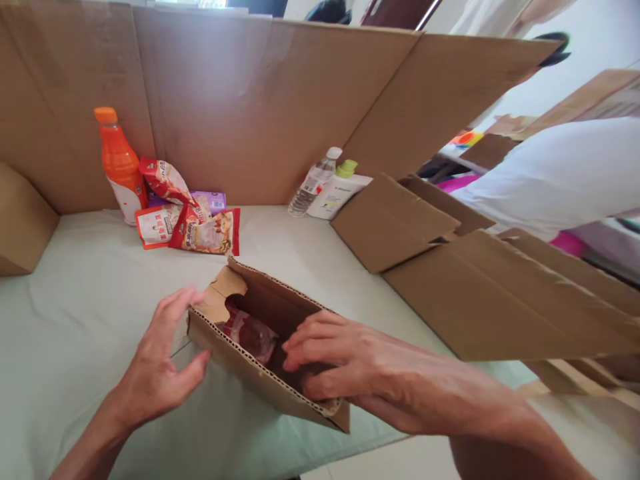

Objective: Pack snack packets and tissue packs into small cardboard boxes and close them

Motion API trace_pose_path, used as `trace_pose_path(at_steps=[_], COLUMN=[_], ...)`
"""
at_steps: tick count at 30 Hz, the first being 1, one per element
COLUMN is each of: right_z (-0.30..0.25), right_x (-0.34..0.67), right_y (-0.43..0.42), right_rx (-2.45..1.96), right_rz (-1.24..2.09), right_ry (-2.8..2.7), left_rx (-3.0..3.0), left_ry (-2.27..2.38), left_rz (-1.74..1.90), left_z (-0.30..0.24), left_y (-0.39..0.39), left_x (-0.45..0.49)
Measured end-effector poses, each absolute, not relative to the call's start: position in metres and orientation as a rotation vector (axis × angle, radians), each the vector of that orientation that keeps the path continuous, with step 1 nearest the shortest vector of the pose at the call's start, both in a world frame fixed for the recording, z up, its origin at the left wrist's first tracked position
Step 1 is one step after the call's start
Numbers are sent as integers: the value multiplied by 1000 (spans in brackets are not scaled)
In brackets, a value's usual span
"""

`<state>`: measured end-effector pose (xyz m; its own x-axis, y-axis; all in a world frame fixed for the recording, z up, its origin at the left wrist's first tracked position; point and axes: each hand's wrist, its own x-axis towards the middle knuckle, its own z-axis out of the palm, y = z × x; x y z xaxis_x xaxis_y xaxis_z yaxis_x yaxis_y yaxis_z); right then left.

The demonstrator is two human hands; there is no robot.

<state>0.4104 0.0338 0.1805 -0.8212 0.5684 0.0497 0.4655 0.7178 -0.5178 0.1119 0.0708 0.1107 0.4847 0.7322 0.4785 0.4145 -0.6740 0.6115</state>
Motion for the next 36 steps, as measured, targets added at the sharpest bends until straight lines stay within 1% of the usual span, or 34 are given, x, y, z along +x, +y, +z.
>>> trace_pose_path(at_steps=[4,8,10,13,17,19,21,24,26,28,30,32,36], right_z=[175,165,163,168,184,191,194,196,201,208,211,206,178], right_x=[410,401,396,389,370,348,320,285,276,283,301,326,369], right_y=[31,43,52,67,94,109,120,128,125,118,111,104,96], right_rx=[-903,-986,-938,-831,-821,-798,-758,-840,-967,-1072,-1159,-1261,-1304], right_rz=[602,425,487,668,730,754,743,545,378,255,195,179,244], right_ry=[-2675,-2558,-2542,-2489,-2416,-2591,-2907,-3311,-3419,-3408,-3278,-3089,-2848], left_rx=[2289,2370,2399,2413,2461,2530,2618,2736,2781,2830,2898,2940,2885], left_ry=[838,944,1034,1091,1080,1043,973,840,810,839,892,957,1114], left_rz=[1133,1230,1224,1135,1010,893,731,475,333,284,360,513,813], left_z=[115,120,120,122,131,140,152,170,177,179,176,168,150], left_y=[81,64,53,44,49,56,66,81,86,86,81,73,59], left_x=[120,92,74,55,48,49,52,58,60,59,54,47,33])
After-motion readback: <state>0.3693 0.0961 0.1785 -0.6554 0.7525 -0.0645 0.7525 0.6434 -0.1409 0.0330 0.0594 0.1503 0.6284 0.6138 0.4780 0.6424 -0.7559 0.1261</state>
